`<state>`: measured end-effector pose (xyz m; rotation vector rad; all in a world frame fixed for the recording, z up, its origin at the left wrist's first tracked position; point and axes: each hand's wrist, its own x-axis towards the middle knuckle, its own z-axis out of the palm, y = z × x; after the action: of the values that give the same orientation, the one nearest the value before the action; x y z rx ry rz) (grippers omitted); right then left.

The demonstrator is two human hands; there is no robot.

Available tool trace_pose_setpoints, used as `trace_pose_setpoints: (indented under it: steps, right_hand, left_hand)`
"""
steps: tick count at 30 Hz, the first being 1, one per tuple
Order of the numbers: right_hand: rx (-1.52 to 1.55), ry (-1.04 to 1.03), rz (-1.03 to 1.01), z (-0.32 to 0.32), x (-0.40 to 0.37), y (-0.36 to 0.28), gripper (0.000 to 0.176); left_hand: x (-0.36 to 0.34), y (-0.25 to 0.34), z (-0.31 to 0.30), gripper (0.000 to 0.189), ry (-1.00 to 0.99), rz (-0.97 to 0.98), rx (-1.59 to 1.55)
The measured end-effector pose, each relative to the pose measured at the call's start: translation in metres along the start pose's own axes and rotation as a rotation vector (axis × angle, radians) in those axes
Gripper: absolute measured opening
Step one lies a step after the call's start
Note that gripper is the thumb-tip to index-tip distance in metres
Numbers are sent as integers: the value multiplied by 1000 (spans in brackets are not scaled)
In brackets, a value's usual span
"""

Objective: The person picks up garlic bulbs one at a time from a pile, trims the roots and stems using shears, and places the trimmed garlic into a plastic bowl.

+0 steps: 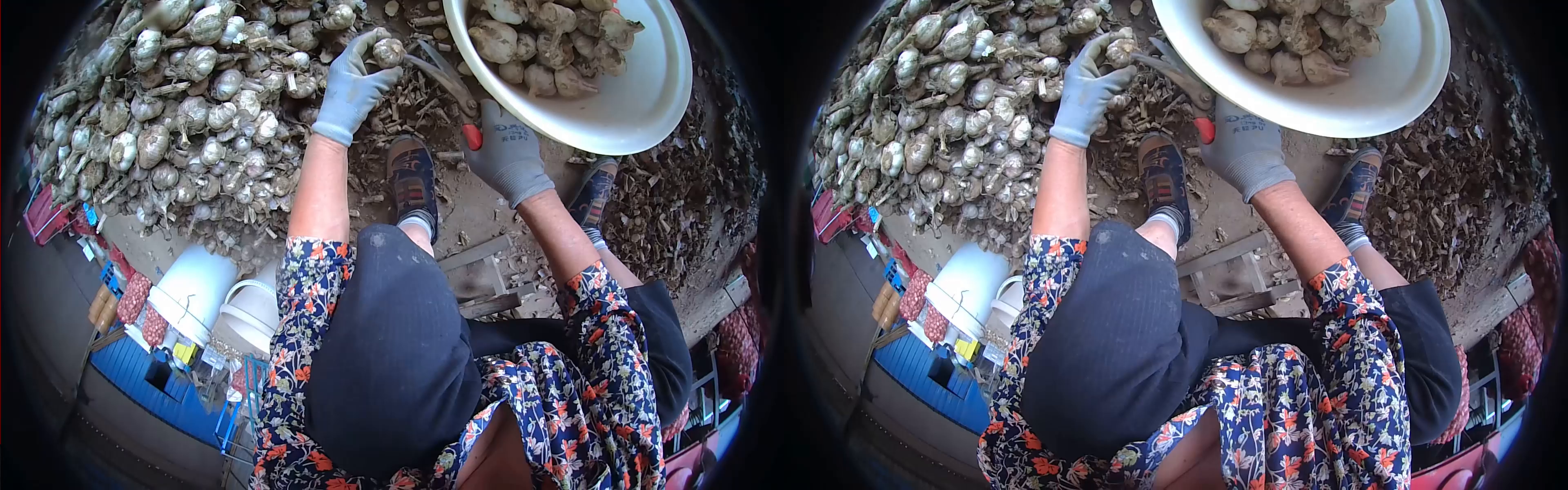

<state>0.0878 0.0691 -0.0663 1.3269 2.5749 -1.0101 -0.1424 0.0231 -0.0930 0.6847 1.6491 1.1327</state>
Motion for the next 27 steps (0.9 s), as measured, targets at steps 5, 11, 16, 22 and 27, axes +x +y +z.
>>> trace_pose_setpoints:
  steps: [5,11,16,22,27]
  right_hand:
    - [-110,-80,-20,-12,6,-15,28]
    - [82,-358,179,2,-9,-17,34]
    - [252,-265,320,21,-33,7,34]
    - [271,-336,355,29,-34,14,36]
    - [305,-347,333,29,-34,2,39]
  left_hand:
    - [-15,13,3,53,-35,-30,6]
    - [-44,-15,13,58,9,-134,-123]
    - [-90,-40,-6,42,52,-255,-555]
    - [-103,-35,-18,26,297,-565,46]
    - [-31,-17,23,31,134,-406,1277]
